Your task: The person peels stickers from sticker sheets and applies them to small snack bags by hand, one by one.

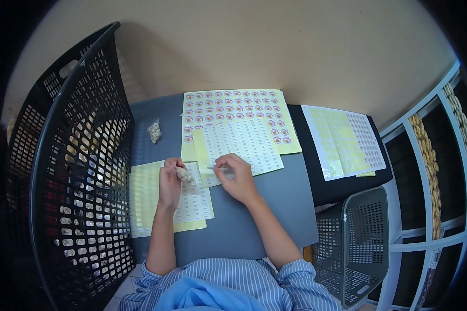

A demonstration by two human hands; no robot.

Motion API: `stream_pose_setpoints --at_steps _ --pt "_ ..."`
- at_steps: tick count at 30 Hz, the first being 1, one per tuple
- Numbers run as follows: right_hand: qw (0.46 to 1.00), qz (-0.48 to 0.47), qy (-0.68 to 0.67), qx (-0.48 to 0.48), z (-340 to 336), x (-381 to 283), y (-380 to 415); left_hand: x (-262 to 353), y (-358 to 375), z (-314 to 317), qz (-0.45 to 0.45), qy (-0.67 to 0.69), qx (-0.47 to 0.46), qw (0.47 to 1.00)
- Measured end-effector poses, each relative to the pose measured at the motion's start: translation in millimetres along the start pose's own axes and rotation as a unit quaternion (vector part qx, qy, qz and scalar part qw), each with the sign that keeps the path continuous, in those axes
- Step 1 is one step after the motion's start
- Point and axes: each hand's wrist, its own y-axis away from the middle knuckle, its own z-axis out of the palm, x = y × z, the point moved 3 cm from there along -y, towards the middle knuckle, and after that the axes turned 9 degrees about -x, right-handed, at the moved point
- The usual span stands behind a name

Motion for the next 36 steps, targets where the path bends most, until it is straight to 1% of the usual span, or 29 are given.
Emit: stream_pose_setpoints --at_steps 1,3,5,6,7,8,9,11,13,15,17,25,28,32,36 --pt "0.999 0.002 -0.043 0.032 -2.2 1.5 -0.5 0.0 -0.2 1.4 0.023 -0.008 -0.011 1.000" --pt "0.997 0.007 -0.067 0.030 -2.8 6.4 -1.5 1.1 -0.3 5.1 0.017 -0.025 0.000 1.000" --pt "0.982 0.005 -0.186 0.031 -0.2 12.8 -1.5 1.8 -0.7 10.8 0.012 -0.041 0.011 0.999" --pt "0.982 0.004 -0.185 0.031 -0.7 11.4 -1.0 3.6 -1.0 14.8 0.035 -0.108 0.011 0.993" --pt "0.982 -0.001 -0.187 0.005 -0.4 8.5 -0.4 5.6 -1.3 17.1 0.058 -0.175 0.011 0.983" --pt "0.982 -0.005 -0.189 -0.021 0.6 6.6 0.0 4.6 -2.5 16.0 0.055 -0.162 0.015 0.985" --pt "0.982 -0.005 -0.189 -0.021 1.1 6.4 0.2 4.7 -2.2 16.8 0.055 -0.163 0.015 0.985" --pt "0.990 -0.013 -0.142 -0.015 1.5 5.3 0.6 3.1 -1.2 22.0 0.045 -0.172 -0.002 0.984" --pt "0.991 -0.011 -0.137 -0.009 2.3 3.6 0.9 0.9 0.0 25.5 0.044 -0.173 -0.002 0.984" --pt "0.991 -0.010 -0.132 -0.003 1.8 -0.6 1.0 1.2 1.2 29.8 0.021 -0.188 -0.015 0.982" --pt "0.997 -0.021 -0.068 0.032 -1.8 -7.7 1.7 2.7 2.0 32.7 0.030 -0.201 -0.012 0.979" --pt "0.998 -0.016 -0.051 0.032 -2.9 -11.3 1.6 3.8 3.2 33.8 0.013 -0.243 -0.024 0.970" --pt "0.998 -0.013 -0.051 0.038 -2.3 -11.4 1.5 3.4 3.4 34.0 0.011 -0.237 -0.030 0.971" --pt "0.998 -0.022 -0.030 0.055 -1.8 -10.1 2.2 5.3 3.9 36.2 0.023 -0.253 -0.035 0.967" --pt "0.998 -0.016 -0.022 0.064 -2.8 -10.4 3.1 3.0 4.3 40.2 0.021 -0.225 -0.036 0.973"
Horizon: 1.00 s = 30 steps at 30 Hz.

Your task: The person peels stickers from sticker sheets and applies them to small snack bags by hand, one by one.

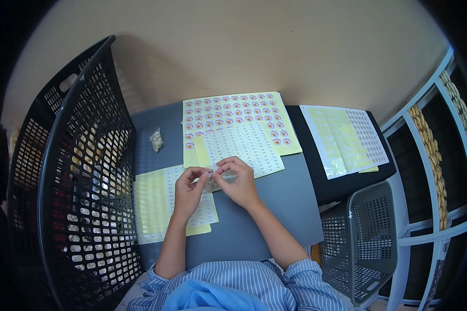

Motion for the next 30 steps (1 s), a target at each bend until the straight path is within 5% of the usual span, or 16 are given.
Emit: stream_pose_setpoints --at_steps 11,15,17,20,21,26,30 --pt "0.985 0.039 -0.170 -0.005 0.3 13.0 2.1 -3.8 -1.3 -2.9 0.016 -0.030 0.012 0.999" --pt "0.986 0.044 -0.158 -0.029 -4.0 -3.1 -1.5 -0.7 -0.9 -2.4 0.012 -0.059 0.003 0.998" --pt "0.998 0.044 -0.035 -0.041 -13.6 -12.6 -1.4 0.6 -0.5 -0.9 0.009 -0.085 0.000 0.996" --pt "0.972 -0.093 0.185 0.113 -70.7 -9.4 2.8 9.1 -0.4 -1.2 0.121 -0.070 0.050 0.989" --pt "0.981 -0.010 0.029 0.191 -99.1 -11.8 12.0 8.6 -2.3 -3.6 0.122 -0.068 0.050 0.989" --pt "0.834 0.113 0.248 0.480 -271.5 49.6 133.3 3.5 -3.5 -14.4 0.068 0.135 0.104 0.983" --pt "0.683 0.340 0.481 0.432 -324.7 98.7 268.7 9.3 -1.1 -16.8 0.057 0.213 0.114 0.969"
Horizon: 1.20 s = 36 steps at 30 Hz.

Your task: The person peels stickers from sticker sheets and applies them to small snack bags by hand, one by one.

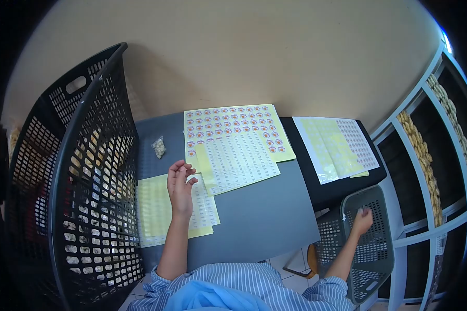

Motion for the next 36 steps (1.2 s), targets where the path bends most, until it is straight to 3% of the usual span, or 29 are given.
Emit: stream_pose_setpoints --at_steps 3,4,6,7,8,10,12,14,15,16,17,19,21,27,29,33,35,36 --pt "0.969 0.161 0.157 -0.105 15.4 72.0 26.9 7.2 1.0 -1.6 -0.007 -0.002 -0.003 1.000" --pt "0.969 0.158 0.157 -0.105 44.1 115.8 18.9 8.1 0.2 -4.6 -0.006 -0.001 -0.002 1.000" --pt "0.944 0.196 0.168 -0.204 110.8 189.6 14.5 7.3 -1.4 -9.7 -0.021 -0.017 -0.019 0.999" --pt "0.944 0.195 0.168 -0.204 85.6 126.7 16.5 6.1 -1.7 -12.7 -0.021 -0.017 -0.019 0.999" --pt "0.988 0.059 0.089 -0.111 40.1 20.3 35.2 4.3 -2.3 -16.7 -0.024 -0.023 -0.013 0.999" --pt "0.983 -0.168 -0.077 -0.018 47.7 -64.4 22.3 -1.5 -4.2 -22.6 -0.026 -0.032 -0.007 0.999" --pt "0.960 -0.209 -0.184 -0.035 31.5 -189.0 35.0 -5.9 -6.1 -30.6 -0.005 0.012 0.055 0.998" --pt "0.882 -0.290 -0.345 -0.135 7.1 -308.4 74.8 -1.1 -7.6 -33.8 0.017 0.043 0.077 0.996" --pt "0.845 -0.339 -0.359 -0.206 13.0 -345.9 94.4 2.5 -8.4 -36.7 0.040 0.076 0.098 0.991" --pt "0.808 -0.451 -0.310 -0.217 1.3 -387.9 126.2 6.9 -9.9 -38.8 0.045 0.071 0.101 0.991" --pt "0.736 -0.552 -0.307 -0.245 6.1 -417.7 153.3 11.4 -10.1 -41.8 0.064 0.087 0.123 0.987" --pt "0.679 -0.574 -0.274 -0.366 11.3 -467.2 203.4 17.3 -8.8 -48.0 0.086 0.101 0.147 0.980" --pt "0.659 -0.572 -0.248 -0.421 32.7 -503.4 240.0 20.4 -9.5 -55.2 0.109 0.111 0.165 0.974" --pt "0.685 -0.638 -0.226 -0.270 91.7 -547.5 300.0 19.6 -11.9 -82.5 0.117 0.116 0.230 0.959" --pt "0.642 -0.614 -0.286 -0.359 104.7 -547.3 302.6 18.2 -12.0 -85.4 0.104 0.106 0.237 0.960" --pt "0.609 -0.554 -0.394 -0.409 60.6 -514.5 282.4 12.5 -16.2 -80.1 0.082 0.018 0.264 0.961" --pt "0.599 -0.429 -0.478 -0.479 39.4 -487.9 273.6 7.1 -14.4 -73.9 0.061 -0.029 0.276 0.959" --pt "0.601 -0.428 -0.476 -0.479 29.8 -474.5 270.4 2.1 -16.0 -67.9 0.039 -0.013 0.209 0.977"
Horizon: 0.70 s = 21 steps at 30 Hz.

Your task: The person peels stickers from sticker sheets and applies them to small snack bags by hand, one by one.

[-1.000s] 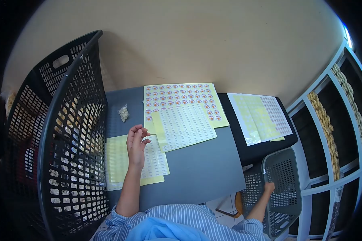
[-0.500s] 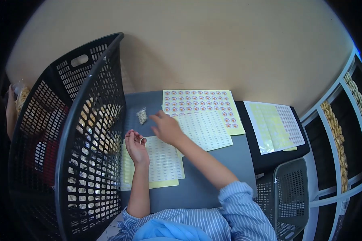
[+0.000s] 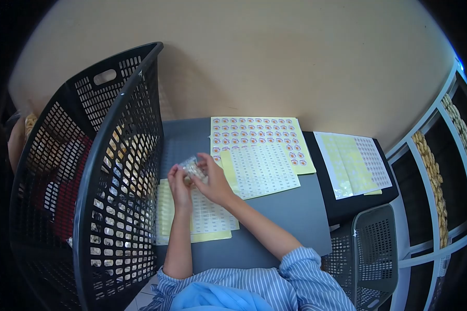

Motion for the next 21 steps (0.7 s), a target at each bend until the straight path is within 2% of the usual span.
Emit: stream_pose_setpoints --at_steps 2,3,5,7,9,10,11,13,16,21 --pt "0.999 -0.011 -0.003 0.031 -13.3 -7.7 27.4 0.9 8.8 16.2 -0.034 -0.016 -0.126 0.991" --pt "0.999 -0.008 -0.002 0.033 -16.9 -5.8 38.9 -4.1 10.0 17.6 -0.037 -0.016 -0.128 0.991" --pt "0.996 0.011 -0.011 0.083 -25.9 -1.1 58.6 -17.8 14.2 26.9 -0.052 -0.074 -0.259 0.962" --pt "0.993 0.022 -0.038 0.107 -35.4 2.7 68.1 -11.9 25.4 36.8 -0.057 -0.101 -0.258 0.959" --pt "0.983 0.058 -0.124 0.126 -40.7 20.7 71.8 -4.6 36.2 47.5 -0.031 -0.151 -0.346 0.925" --pt "0.973 0.060 -0.175 0.138 -42.9 23.1 72.9 -5.7 37.7 47.8 -0.016 -0.199 -0.350 0.915" --pt "0.972 0.062 -0.177 0.139 -45.4 24.3 73.1 -7.3 38.5 47.8 -0.019 -0.201 -0.351 0.915" --pt "0.983 0.018 -0.135 0.126 -50.5 23.0 72.7 -5.7 39.4 49.0 0.054 -0.239 -0.351 0.904" --pt "0.971 0.033 -0.173 0.162 -52.7 19.7 72.1 1.6 46.8 53.8 0.065 -0.171 -0.311 0.933" --pt "0.970 0.049 -0.164 0.175 -57.5 19.8 74.1 4.3 44.6 48.9 0.031 -0.211 -0.310 0.926"
